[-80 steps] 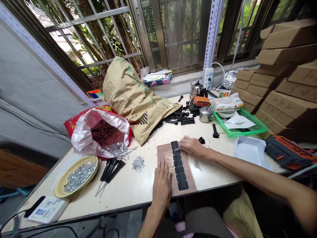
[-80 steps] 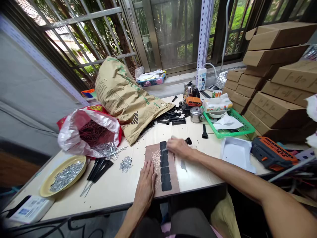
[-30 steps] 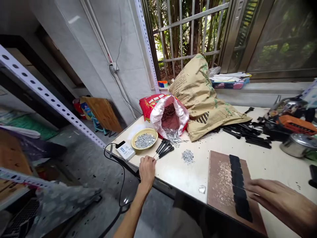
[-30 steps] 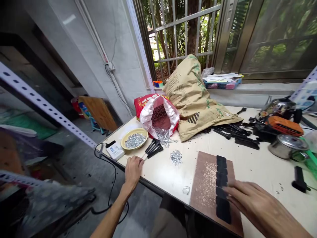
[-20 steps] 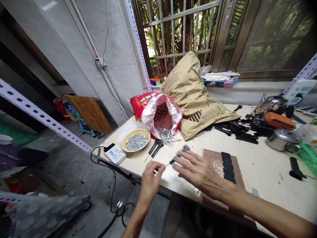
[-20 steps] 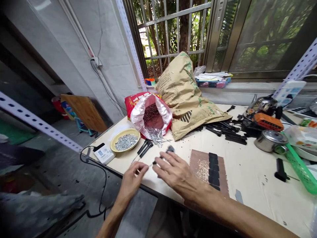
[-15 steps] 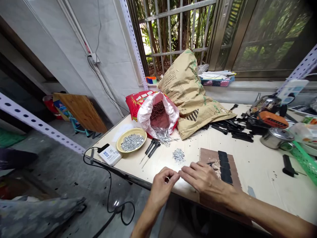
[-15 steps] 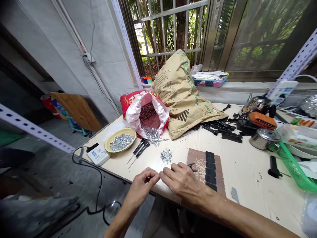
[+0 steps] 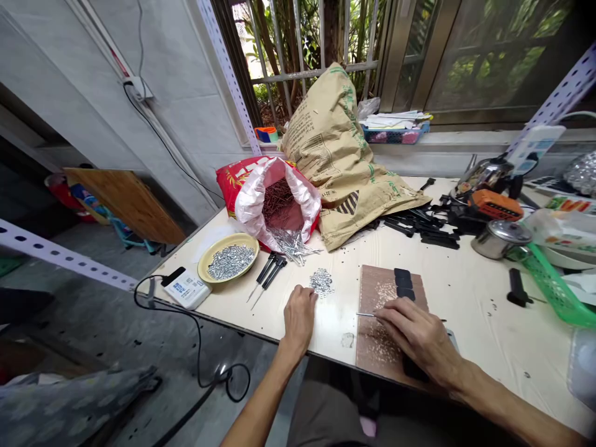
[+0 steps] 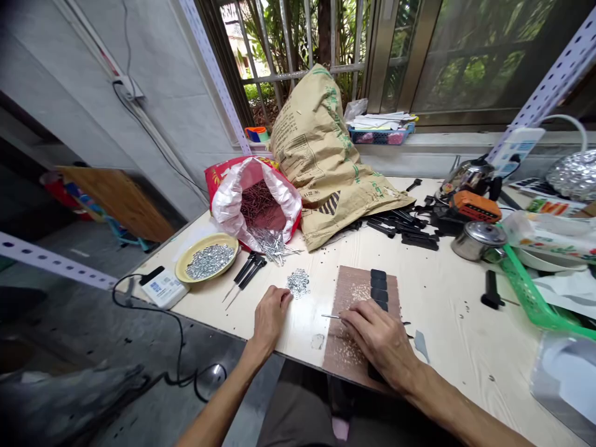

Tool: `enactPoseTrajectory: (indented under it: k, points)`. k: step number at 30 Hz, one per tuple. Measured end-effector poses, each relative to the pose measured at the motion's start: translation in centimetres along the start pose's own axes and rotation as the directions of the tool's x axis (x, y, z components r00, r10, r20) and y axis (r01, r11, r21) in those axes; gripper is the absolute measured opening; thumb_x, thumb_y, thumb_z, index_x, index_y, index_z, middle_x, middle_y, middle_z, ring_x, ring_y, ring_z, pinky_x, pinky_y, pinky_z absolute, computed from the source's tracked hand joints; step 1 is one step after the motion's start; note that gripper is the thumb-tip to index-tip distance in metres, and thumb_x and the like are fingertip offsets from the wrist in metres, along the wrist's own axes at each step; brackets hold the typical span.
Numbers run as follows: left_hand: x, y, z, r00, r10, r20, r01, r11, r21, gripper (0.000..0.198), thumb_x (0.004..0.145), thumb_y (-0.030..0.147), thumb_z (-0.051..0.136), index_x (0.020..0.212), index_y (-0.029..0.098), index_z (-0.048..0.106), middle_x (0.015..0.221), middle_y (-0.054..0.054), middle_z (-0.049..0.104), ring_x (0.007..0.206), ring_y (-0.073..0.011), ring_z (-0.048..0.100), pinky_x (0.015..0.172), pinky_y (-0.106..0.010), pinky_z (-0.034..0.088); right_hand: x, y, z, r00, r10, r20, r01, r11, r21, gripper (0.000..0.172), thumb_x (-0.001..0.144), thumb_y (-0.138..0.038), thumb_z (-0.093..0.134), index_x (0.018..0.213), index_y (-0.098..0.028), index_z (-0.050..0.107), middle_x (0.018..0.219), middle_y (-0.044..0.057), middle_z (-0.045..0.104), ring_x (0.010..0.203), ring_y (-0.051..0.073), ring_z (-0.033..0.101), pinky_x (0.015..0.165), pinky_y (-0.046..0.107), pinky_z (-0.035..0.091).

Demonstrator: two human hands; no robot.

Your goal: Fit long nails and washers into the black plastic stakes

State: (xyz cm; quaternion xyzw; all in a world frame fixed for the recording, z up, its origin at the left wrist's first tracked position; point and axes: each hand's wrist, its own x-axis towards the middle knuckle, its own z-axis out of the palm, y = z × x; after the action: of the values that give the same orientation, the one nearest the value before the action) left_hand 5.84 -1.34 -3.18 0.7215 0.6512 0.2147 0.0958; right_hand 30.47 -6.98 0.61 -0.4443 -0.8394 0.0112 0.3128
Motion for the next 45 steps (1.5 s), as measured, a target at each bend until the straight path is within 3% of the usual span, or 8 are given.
enactPoseTrajectory:
  k: [5, 8, 10, 13, 17, 20, 33, 45]
  points:
    - [0.3, 0.6, 0.4, 1.000, -0.005, -0.005, 0.005, 0.997, 0.083, 0.022, 0.088, 0.019, 0.041, 0.089, 0.017, 0.063, 0.088, -0.007, 0.059, 0.075, -0.0190, 0.058, 0.063, -0.028, 0.042, 0.0, -0.1, 0.6, 1.000, 0.020, -0.024, -0.019, 0.999, 0.046, 0.019, 0.093, -0.017, 0.043, 0.096, -0.017, 0.063, 0.091, 0.007, 0.062, 0.081, 0.016, 0.060, 0.070, 0.028, 0.051]
    - [0.4, 0.5, 0.3, 0.995, -0.099, -0.028, 0.092, 0.978, -0.187, 0.017, 0.085, 0.020, 0.047, 0.083, 0.018, 0.064, 0.087, -0.006, 0.059, 0.076, -0.0183, 0.057, 0.065, -0.027, 0.042, 1.0, -0.4, 1.0, 0.998, 0.068, -0.006, -0.067, 0.994, 0.083, 0.022, 0.094, -0.020, 0.042, 0.097, -0.017, 0.063, 0.090, 0.007, 0.062, 0.078, 0.015, 0.060, 0.069, 0.028, 0.051]
    - [0.4, 0.5, -0.2, 0.982, -0.189, 0.011, 0.176, 0.887, -0.426, 0.014, 0.081, 0.026, 0.054, 0.077, 0.017, 0.064, 0.080, -0.005, 0.059, 0.071, -0.0167, 0.057, 0.062, -0.026, 0.042, 1.9, -0.8, 1.3, 0.994, 0.113, 0.003, -0.112, 0.986, 0.120, 0.022, 0.094, -0.020, 0.042, 0.102, -0.017, 0.062, 0.091, 0.006, 0.061, 0.077, 0.015, 0.060, 0.068, 0.027, 0.051]
    - [0.1, 0.8, -1.4, 0.945, -0.252, 0.208, 0.325, 0.656, -0.681, 0.028, 0.076, 0.042, 0.061, 0.072, 0.015, 0.062, 0.063, -0.001, 0.056, 0.051, -0.0106, 0.049, 0.048, -0.022, 0.038, 3.1, -1.6, 1.7, 0.990, 0.139, 0.008, -0.139, 0.980, 0.139, 0.025, 0.093, -0.018, 0.043, 0.109, -0.020, 0.062, 0.091, 0.006, 0.061, 0.078, 0.015, 0.060, 0.068, 0.026, 0.050]
    - [-0.6, 2.3, -3.4, 0.839, -0.192, 0.510, 0.527, 0.048, -0.849, 0.036, 0.060, 0.038, 0.078, 0.079, 0.012, 0.063, 0.066, 0.002, 0.057, 0.046, -0.0039, 0.046, 0.041, -0.016, 0.034, 4.1, -2.8, 2.1, 0.993, 0.117, 0.010, -0.117, 0.984, 0.131, 0.024, 0.092, -0.018, 0.045, 0.106, -0.021, 0.064, 0.090, 0.005, 0.061, 0.077, 0.014, 0.060, 0.067, 0.023, 0.047]
    - [-1.3, 3.6, -4.3, 0.829, -0.153, 0.538, 0.532, -0.082, -0.843, 0.034, 0.059, 0.033, 0.080, 0.079, 0.011, 0.064, 0.068, 0.001, 0.059, 0.048, -0.0029, 0.047, 0.041, -0.015, 0.036, 4.4, -3.4, 2.2, 0.993, 0.121, 0.003, -0.121, 0.986, 0.119, 0.021, 0.092, -0.020, 0.046, 0.102, -0.021, 0.064, 0.088, 0.004, 0.062, 0.075, 0.013, 0.060, 0.064, 0.022, 0.045]
    - [-1.9, 4.8, -4.4, 0.899, -0.150, 0.411, 0.422, 0.052, -0.905, 0.032, 0.062, 0.036, 0.077, 0.080, 0.011, 0.068, 0.072, -0.002, 0.063, 0.051, -0.0048, 0.049, 0.047, -0.019, 0.046, 4.1, -4.7, 0.7, 0.995, 0.073, -0.063, -0.078, 0.993, -0.089, 0.019, 0.092, -0.019, 0.045, 0.091, -0.021, 0.065, 0.080, 0.002, 0.061, 0.073, 0.013, 0.057, 0.064, 0.023, 0.039]
    - [-2.6, 7.0, -4.1, 0.942, -0.146, 0.301, 0.327, 0.210, -0.921, 0.027, 0.067, 0.033, 0.074, 0.080, 0.009, 0.069, 0.058, 0.001, 0.060, 0.047, -0.0063, 0.052, 0.050, -0.020, 0.049, 2.6, -4.0, -0.3, 0.992, 0.116, -0.056, -0.119, 0.990, -0.071, 0.022, 0.094, -0.023, 0.042, 0.090, -0.020, 0.063, 0.078, 0.003, 0.060, 0.073, 0.014, 0.057, 0.063, 0.024, 0.039]
